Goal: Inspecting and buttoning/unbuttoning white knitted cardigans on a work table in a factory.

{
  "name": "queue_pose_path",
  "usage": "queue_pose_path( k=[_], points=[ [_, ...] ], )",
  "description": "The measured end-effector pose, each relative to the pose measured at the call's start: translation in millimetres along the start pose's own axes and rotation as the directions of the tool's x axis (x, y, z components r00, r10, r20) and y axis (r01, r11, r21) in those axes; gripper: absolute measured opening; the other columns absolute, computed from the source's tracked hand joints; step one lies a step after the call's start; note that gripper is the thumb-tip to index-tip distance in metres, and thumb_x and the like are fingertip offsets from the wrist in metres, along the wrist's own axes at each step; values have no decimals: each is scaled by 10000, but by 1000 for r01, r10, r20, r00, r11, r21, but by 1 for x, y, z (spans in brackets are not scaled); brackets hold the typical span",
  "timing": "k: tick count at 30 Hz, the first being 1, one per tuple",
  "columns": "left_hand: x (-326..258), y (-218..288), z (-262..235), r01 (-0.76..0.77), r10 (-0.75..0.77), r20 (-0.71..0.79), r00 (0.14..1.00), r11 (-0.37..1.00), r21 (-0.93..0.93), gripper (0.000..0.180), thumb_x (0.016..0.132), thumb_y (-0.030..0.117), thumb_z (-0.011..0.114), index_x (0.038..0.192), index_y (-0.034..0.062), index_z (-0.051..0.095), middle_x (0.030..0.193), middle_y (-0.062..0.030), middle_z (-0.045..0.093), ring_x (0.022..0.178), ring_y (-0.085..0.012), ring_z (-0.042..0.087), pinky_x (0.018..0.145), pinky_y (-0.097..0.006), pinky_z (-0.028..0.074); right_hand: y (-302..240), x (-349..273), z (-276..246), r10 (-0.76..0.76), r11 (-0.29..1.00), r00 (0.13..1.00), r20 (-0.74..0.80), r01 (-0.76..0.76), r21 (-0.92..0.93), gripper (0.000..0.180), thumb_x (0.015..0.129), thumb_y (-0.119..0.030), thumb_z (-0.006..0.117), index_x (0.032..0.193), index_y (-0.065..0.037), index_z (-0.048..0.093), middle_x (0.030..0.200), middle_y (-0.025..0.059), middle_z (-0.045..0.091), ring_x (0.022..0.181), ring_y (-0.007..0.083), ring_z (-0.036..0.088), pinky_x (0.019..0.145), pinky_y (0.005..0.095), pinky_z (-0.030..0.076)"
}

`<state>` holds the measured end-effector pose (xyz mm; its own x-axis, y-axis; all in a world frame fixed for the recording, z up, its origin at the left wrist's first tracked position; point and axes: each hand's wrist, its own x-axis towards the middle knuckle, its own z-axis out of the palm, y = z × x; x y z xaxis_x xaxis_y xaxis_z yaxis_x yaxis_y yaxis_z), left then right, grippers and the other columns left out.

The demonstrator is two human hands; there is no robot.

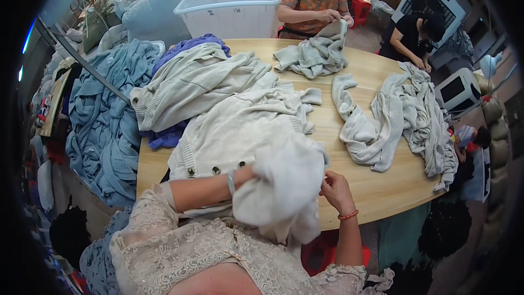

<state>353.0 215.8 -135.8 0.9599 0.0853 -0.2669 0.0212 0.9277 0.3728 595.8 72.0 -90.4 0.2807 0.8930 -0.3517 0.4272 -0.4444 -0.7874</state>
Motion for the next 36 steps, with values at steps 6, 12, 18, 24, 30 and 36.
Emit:
queue_pose_path(
  k=[6,12,18,24,30,36],
  points=[
    [4,346,48,-727,694,268,668,686,34,590,930,422,525,1381,59,408,1343,-121,485,1220,-233,469,1013,-424,391,-15,7,6,-19,954,1000,-20,24,300,357,913,-133,595,1206,68,560,859,77,666,770,101,630,636,242,534],
    [-39,342,59,-557,839,302,453,2,830,794,853,467,662,1448,79,307,1366,-92,481,1279,-223,437,1017,-436,378,9,9,36,-2,948,998,-57,20,318,409,908,-96,626,1294,-10,520,958,58,656,832,88,613,718,234,527],
    [-143,111,-36,191,692,93,716,-322,927,395,745,217,775,1091,77,644,942,-86,614,898,-234,595,788,-290,486,17,13,89,-281,956,956,-87,272,-109,515,794,-89,705,1276,-33,532,1073,136,614,942,243,602,834,335,494],
    [-204,15,-66,387,723,41,689,-416,823,572,683,172,777,1216,123,577,1181,-138,535,1125,-329,497,925,-402,430,3,64,124,-573,751,805,-155,440,-491,664,744,-1,656,1365,-100,441,1261,150,487,1128,342,509,965,401,421],
    [-206,19,-87,363,757,107,645,-426,829,459,736,75,684,1184,102,588,1075,-128,581,986,-308,573,807,-376,498,5,98,96,-338,715,937,91,318,-623,571,773,-66,611,1298,-251,487,1095,77,552,891,327,612,763,438,501],
    [-208,82,-77,381,865,315,390,-463,800,299,753,-23,602,1034,70,644,962,-146,627,908,-329,612,796,-380,505,-41,139,57,-489,664,847,-208,207,-718,285,769,-65,590,1007,-210,651,979,104,571,841,336,619,728,426,511]
  ],
)
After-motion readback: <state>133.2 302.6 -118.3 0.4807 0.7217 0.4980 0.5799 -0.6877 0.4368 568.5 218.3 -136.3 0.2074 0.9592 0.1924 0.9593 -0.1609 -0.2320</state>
